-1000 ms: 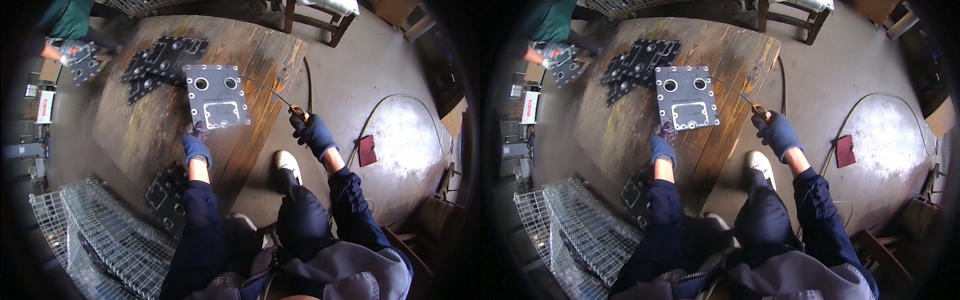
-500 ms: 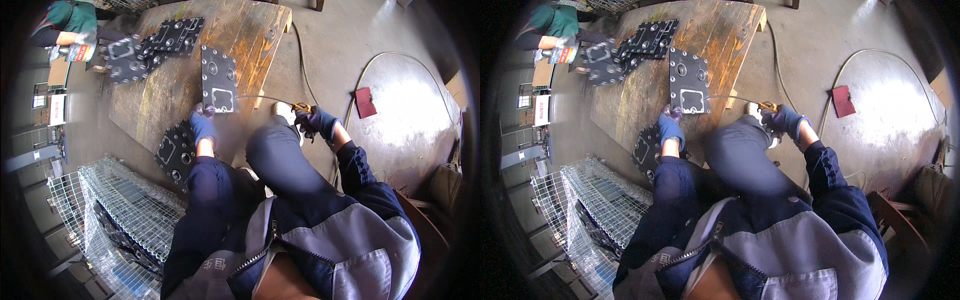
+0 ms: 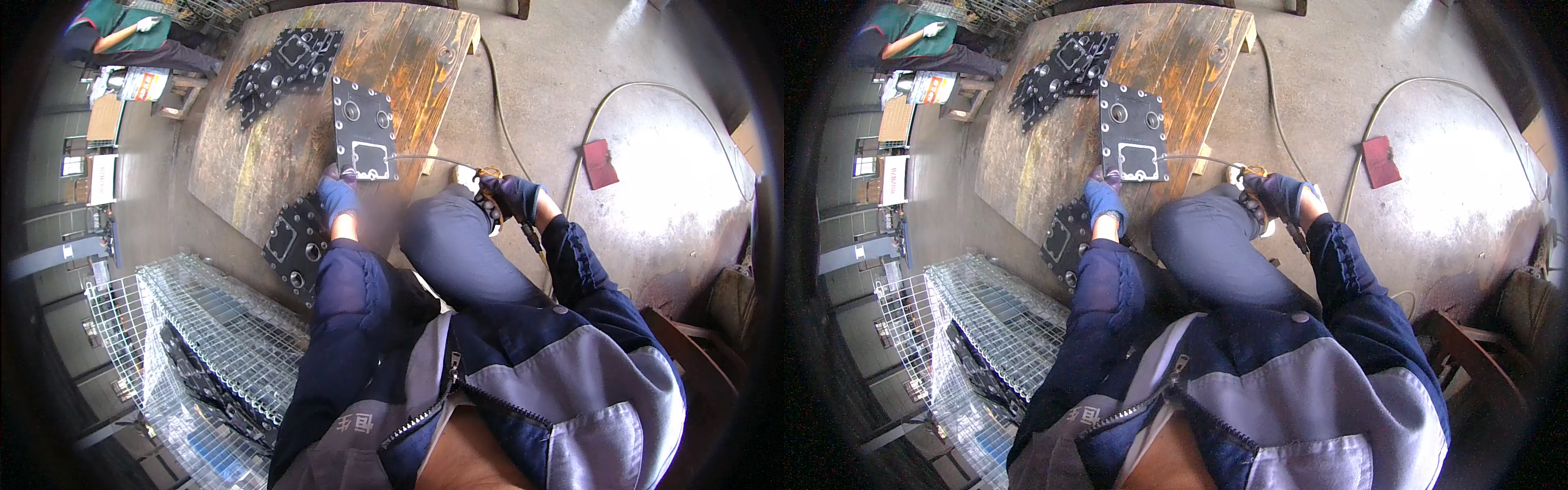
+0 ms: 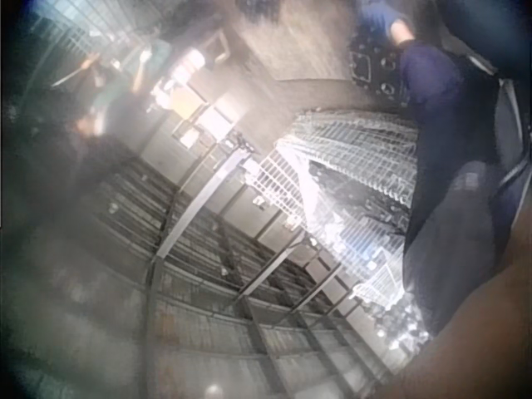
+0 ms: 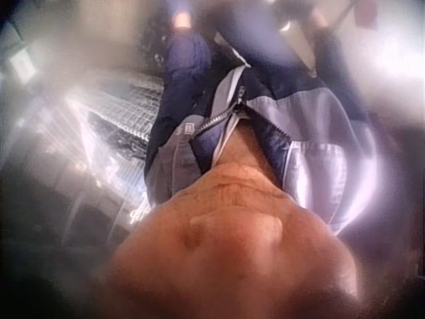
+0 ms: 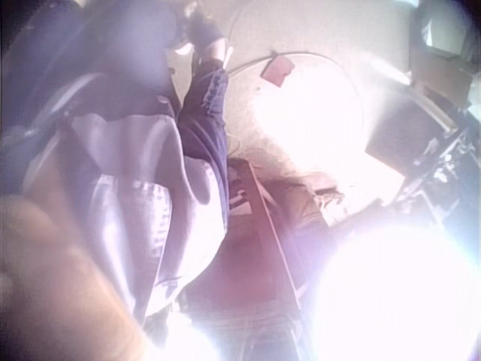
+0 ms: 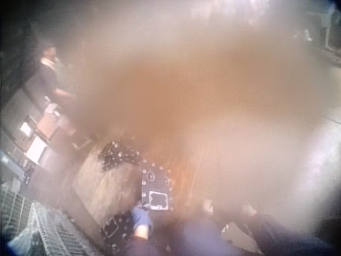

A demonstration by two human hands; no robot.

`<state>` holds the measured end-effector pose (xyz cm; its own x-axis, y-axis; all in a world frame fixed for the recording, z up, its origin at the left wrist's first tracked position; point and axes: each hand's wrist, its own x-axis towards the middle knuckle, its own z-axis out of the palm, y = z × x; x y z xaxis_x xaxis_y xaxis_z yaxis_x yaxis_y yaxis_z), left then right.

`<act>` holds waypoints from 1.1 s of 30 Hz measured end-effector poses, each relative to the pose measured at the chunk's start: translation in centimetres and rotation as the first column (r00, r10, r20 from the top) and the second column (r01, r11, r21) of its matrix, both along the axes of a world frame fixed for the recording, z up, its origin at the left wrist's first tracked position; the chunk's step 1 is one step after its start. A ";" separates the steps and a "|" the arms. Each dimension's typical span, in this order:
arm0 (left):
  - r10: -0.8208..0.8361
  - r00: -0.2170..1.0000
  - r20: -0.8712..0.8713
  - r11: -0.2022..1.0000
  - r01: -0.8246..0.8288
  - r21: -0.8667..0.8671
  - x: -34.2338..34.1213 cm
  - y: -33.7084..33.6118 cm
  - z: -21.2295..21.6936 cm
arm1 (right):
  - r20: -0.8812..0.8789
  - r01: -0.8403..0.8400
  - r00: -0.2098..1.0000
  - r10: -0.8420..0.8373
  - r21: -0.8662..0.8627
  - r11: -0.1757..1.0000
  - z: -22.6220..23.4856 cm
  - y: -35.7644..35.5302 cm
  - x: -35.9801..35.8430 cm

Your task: The person cleans black metal parts on a wooden workbench using a handheld spray tool, then places them into a wire mesh basket. The person repeats this process for multiple parts, flipping them over to clean both sides before stacking them in the basket.

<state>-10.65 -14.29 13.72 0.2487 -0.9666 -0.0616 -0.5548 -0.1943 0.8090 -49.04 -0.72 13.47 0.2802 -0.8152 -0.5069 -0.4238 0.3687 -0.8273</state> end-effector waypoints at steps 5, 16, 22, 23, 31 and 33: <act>0.028 0.987 -0.157 0.997 -0.039 -0.068 -0.2 -0.1 -1.1 | 0.072 0.098 0.991 -0.117 0.221 0.970 3.2 -0.4 1.4; 0.111 0.974 0.198 0.982 -0.139 0.132 -1.6 0.6 1.6 | 0.235 0.206 0.939 -0.251 0.200 0.958 10.3 0.8 1.8; 0.007 0.999 0.050 1.000 -0.008 0.013 2.5 -1.3 -3.1 | 0.225 0.196 0.941 -0.254 0.249 0.948 9.4 0.0 2.7; -0.003 1.000 -0.006 1.000 0.003 -0.012 2.9 -1.4 -3.6 | 0.211 0.186 0.948 -0.237 0.235 0.954 9.6 -0.1 2.8; -0.009 1.000 0.016 0.998 0.008 0.058 -2.3 0.6 1.0 | 0.168 0.244 0.941 -0.293 0.262 0.934 11.4 -0.2 2.5; 0.017 0.998 -0.055 0.999 -0.015 0.039 -1.7 0.2 0.4 | 0.167 0.251 0.939 -0.301 0.266 0.931 12.3 -0.4 2.7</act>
